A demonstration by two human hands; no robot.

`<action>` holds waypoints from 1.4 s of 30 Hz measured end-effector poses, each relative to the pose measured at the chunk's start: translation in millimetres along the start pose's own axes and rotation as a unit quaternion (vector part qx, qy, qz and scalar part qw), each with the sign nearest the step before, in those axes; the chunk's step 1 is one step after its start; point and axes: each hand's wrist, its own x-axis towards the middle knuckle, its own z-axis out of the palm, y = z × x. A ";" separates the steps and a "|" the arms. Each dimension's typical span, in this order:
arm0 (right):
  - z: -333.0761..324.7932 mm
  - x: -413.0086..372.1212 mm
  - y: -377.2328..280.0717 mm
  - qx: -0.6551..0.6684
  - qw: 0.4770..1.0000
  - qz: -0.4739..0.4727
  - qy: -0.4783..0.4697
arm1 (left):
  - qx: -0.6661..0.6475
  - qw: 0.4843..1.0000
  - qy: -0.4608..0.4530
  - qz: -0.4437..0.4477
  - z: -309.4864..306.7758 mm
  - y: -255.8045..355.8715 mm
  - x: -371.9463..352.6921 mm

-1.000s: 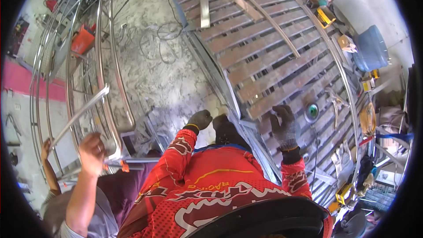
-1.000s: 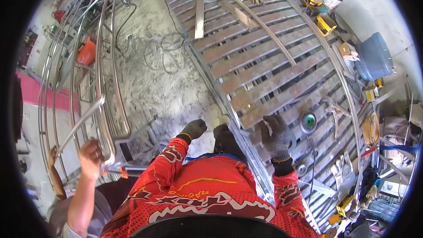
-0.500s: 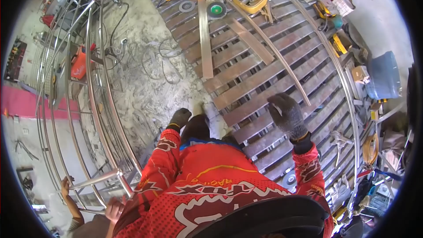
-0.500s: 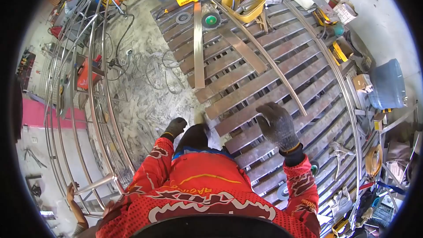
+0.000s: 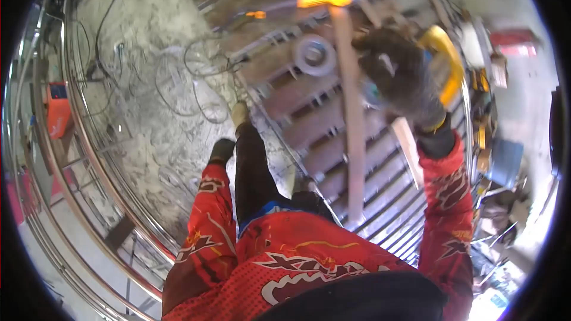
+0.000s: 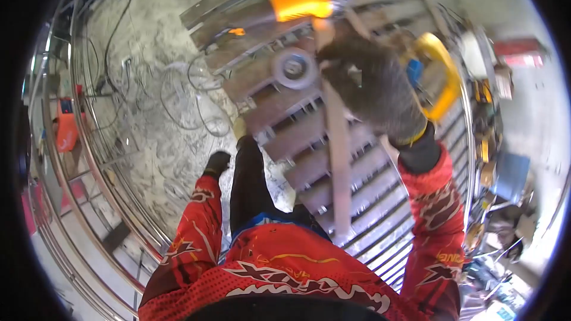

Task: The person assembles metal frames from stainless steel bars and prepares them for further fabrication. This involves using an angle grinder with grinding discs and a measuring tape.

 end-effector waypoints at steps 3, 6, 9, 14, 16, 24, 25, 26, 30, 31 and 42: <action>50.8 136.8 36.7 -0.088 0.991 -0.098 -0.009 | -0.443 0.848 0.129 -0.262 -43.9 -35.5 61.0; 83.7 232.7 62.6 -0.148 0.986 -0.076 -0.020 | -0.493 0.810 0.101 -0.302 -113.6 -66.1 107.4; 108.1 298.2 102.1 -0.222 0.960 -0.135 -0.108 | -0.454 0.834 0.135 -0.283 -107.2 -128.3 141.8; 123.2 329.5 158.2 -0.369 0.869 -0.301 -0.135 | -0.448 0.827 0.102 -0.323 -136.3 -157.8 169.3; 128.6 338.4 131.7 -0.314 0.914 -0.006 -0.258 | -0.465 0.820 0.087 -0.324 -128.7 -165.1 176.5; 131.8 327.9 136.0 -0.216 0.968 0.047 -0.121 | -0.465 0.827 0.007 -0.316 -89.2 -147.5 236.0; 132.3 325.6 138.9 -0.226 0.969 -0.009 -0.097 | -0.467 0.829 0.002 -0.307 -92.3 -142.9 245.8; 132.6 324.2 139.5 -0.224 0.969 -0.006 -0.101 | -0.470 0.831 -0.004 -0.298 -97.8 -136.9 255.2; 130.0 325.9 136.9 -0.232 0.967 -0.018 -0.100 | -0.434 0.854 0.011 -0.285 -132.8 -122.4 286.7; 129.5 326.8 134.8 -0.241 0.964 -0.016 -0.110 | -0.394 0.874 0.007 -0.284 -134.6 -125.6 294.9; 126.1 331.6 131.2 -0.231 0.959 -0.002 -0.163 | -0.309 0.894 -0.032 -0.323 -126.8 -139.3 329.6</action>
